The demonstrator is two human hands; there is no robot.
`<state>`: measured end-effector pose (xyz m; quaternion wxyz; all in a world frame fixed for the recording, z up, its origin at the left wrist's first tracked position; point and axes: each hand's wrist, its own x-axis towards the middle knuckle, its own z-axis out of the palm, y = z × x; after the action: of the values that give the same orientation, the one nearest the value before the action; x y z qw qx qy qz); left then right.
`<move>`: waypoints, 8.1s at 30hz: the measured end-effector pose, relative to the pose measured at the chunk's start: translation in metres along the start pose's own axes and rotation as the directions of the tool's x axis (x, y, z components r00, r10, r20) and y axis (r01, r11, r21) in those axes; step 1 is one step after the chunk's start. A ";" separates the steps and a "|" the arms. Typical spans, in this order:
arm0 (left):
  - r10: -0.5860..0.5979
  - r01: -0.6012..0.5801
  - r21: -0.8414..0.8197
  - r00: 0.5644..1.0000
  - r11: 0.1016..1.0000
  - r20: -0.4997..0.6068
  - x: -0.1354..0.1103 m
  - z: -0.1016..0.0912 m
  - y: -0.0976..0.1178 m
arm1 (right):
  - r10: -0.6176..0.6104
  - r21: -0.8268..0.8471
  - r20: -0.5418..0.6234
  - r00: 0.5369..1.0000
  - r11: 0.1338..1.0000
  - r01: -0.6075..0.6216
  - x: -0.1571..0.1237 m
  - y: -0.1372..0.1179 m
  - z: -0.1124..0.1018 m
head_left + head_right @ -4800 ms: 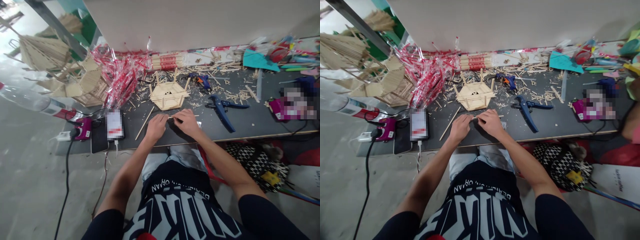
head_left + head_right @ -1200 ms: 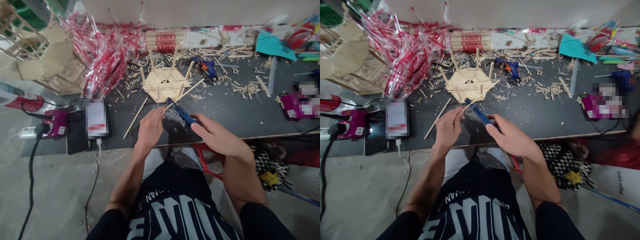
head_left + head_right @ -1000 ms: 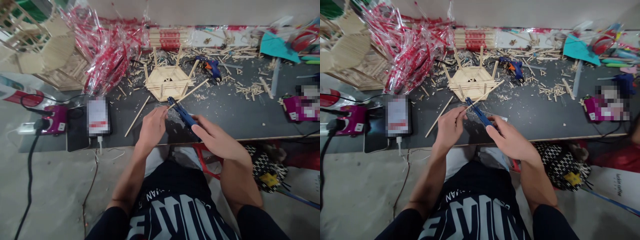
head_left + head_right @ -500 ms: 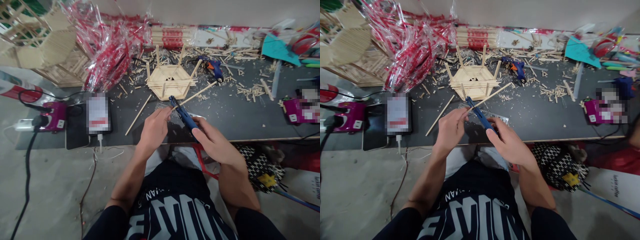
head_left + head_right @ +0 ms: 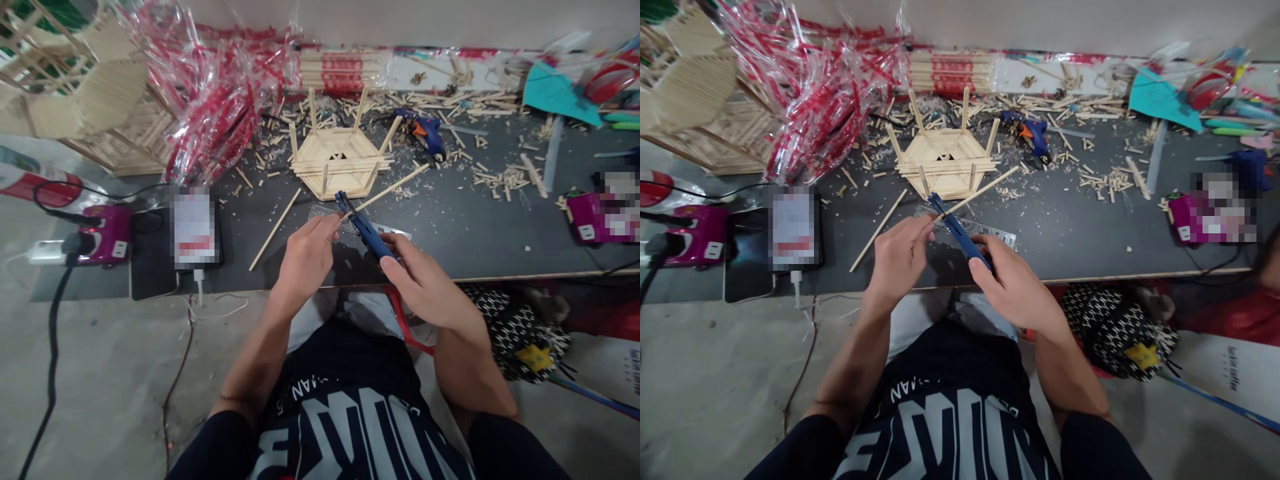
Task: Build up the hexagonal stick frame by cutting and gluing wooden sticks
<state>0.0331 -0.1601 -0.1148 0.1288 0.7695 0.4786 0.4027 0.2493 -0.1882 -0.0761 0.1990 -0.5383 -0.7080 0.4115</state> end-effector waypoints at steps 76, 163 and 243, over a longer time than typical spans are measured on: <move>0.011 -0.011 -0.072 1.000 0.997 -0.004 -0.003 0.008 -0.007 | 0.069 -0.140 0.021 0.997 0.988 -0.066 -0.006 -0.008 0.009; -0.055 -0.035 0.229 0.926 0.973 0.373 0.156 -0.088 -0.011 | -0.110 -0.556 -0.526 0.843 0.795 -0.243 0.097 0.077 -0.093; 0.064 -0.218 0.087 0.602 0.972 0.796 0.188 -0.035 -0.026 | -0.603 -0.067 -0.308 0.736 0.785 0.616 0.159 0.036 -0.040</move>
<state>0.0319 0.0046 -0.0137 0.2255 0.9114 0.3440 -0.0111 0.2453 -0.0237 -0.1068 0.4429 -0.3311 -0.7958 0.2469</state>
